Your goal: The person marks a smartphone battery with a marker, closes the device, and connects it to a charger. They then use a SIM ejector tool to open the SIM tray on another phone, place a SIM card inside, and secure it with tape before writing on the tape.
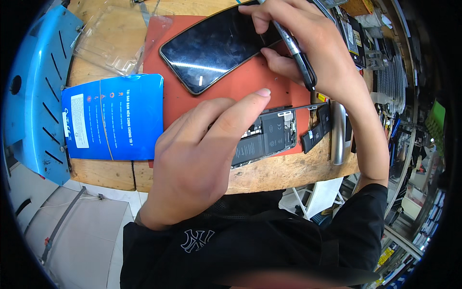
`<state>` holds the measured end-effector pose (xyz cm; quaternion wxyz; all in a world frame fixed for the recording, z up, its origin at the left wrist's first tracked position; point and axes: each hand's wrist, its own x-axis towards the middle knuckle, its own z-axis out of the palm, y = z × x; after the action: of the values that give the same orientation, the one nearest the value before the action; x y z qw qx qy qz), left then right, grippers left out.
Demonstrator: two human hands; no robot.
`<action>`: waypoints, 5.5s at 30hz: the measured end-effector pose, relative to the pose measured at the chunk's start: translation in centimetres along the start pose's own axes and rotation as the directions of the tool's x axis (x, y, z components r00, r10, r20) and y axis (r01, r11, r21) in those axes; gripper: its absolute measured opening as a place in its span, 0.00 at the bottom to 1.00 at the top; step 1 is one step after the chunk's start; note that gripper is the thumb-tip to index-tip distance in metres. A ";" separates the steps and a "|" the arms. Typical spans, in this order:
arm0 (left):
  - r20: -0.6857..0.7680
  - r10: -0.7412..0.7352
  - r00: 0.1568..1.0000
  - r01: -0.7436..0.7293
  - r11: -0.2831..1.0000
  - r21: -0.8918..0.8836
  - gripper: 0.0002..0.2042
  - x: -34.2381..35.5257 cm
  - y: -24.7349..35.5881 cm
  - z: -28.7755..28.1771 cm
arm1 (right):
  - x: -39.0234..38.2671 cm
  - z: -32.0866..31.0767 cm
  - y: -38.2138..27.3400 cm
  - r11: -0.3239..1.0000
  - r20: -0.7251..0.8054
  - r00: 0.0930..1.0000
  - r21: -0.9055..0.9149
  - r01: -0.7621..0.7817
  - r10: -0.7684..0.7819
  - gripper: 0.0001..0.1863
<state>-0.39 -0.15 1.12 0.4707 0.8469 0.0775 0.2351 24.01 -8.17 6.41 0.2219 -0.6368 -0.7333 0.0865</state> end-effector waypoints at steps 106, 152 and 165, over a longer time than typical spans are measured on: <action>-0.088 0.065 0.994 -0.064 0.998 0.013 0.20 0.5 0.5 0.7 | -0.3 2.4 2.8 0.998 -0.126 0.992 -0.059 -0.037 0.029 0.34; -0.085 0.090 0.992 -0.090 0.996 0.008 0.18 0.2 0.9 0.2 | 2.1 -10.6 12.0 0.757 -0.593 0.732 -0.294 -0.584 0.335 0.44; -0.073 0.108 0.991 -0.109 0.994 -0.007 0.20 0.2 0.7 0.1 | 3.8 -6.3 19.4 0.531 -0.406 0.911 -0.758 -0.379 0.071 0.22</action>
<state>-0.24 -0.52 1.69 0.4587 0.8382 0.0470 0.2913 43.83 -2.04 4.89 0.0038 -0.7609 -0.5504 -0.3437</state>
